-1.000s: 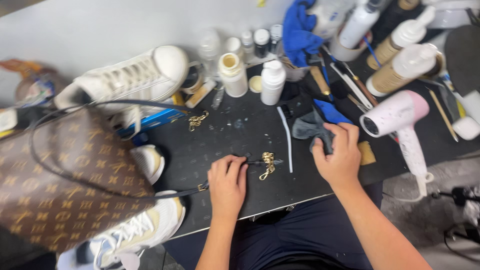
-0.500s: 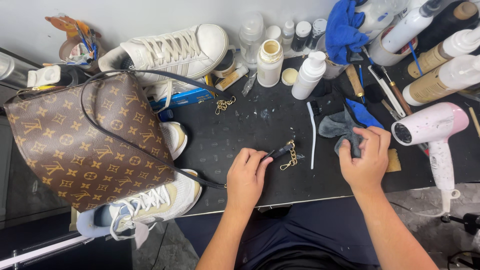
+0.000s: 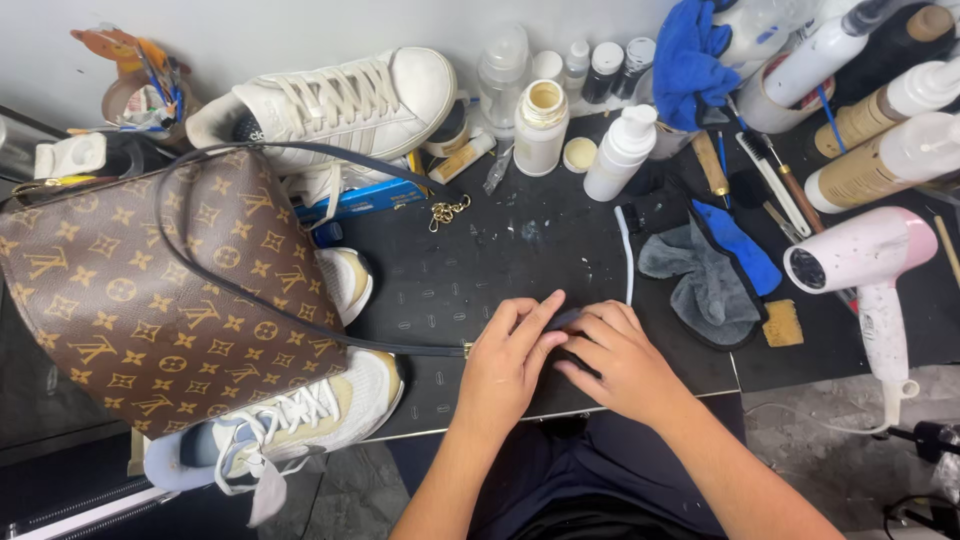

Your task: The person cleans a black purse strap with a cloth and a white liquid, then applies the liquid to a small blue handbag and wipes it with a cotton swab and a cloth.

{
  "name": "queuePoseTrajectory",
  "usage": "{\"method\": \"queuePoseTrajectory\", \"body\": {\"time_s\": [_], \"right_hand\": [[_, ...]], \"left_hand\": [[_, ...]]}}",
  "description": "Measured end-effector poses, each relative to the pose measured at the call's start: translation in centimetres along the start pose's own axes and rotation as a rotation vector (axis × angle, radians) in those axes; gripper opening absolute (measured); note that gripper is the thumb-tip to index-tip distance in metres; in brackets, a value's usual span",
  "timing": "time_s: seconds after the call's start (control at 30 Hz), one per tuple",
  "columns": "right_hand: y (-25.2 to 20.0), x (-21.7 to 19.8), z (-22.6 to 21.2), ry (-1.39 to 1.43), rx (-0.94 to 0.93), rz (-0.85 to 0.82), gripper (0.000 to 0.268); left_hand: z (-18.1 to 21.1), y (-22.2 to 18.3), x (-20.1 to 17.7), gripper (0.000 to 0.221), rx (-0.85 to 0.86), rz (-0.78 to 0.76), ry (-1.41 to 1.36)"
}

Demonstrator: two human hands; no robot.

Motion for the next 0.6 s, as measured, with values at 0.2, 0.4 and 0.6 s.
{"method": "queuePoseTrajectory", "body": {"time_s": [0.2,0.4,0.6], "right_hand": [[-0.2,-2.1,2.0,0.092,0.153,0.154,0.019],[-1.3,-2.5,4.7,0.206,0.345,0.164,0.019],[-2.8,-3.1,7.0,0.362,0.459,0.111,0.043]], "left_hand": [[-0.4,-0.8,-1.9,0.045,0.15,-0.022,0.217],[-2.7,-0.4,-2.2,0.034,0.07,-0.077,0.331],[-1.9,0.4,-3.6,0.019,0.092,-0.127,0.289]]}}
Point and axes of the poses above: each hand's wrist, its own y-axis towards the middle knuckle, its own x-axis out of the palm, z = x × y, the point moved 9 cm from there along y, towards the middle knuckle, and after that the axes turned 11 degrees about -y, right-handed, at the moved point
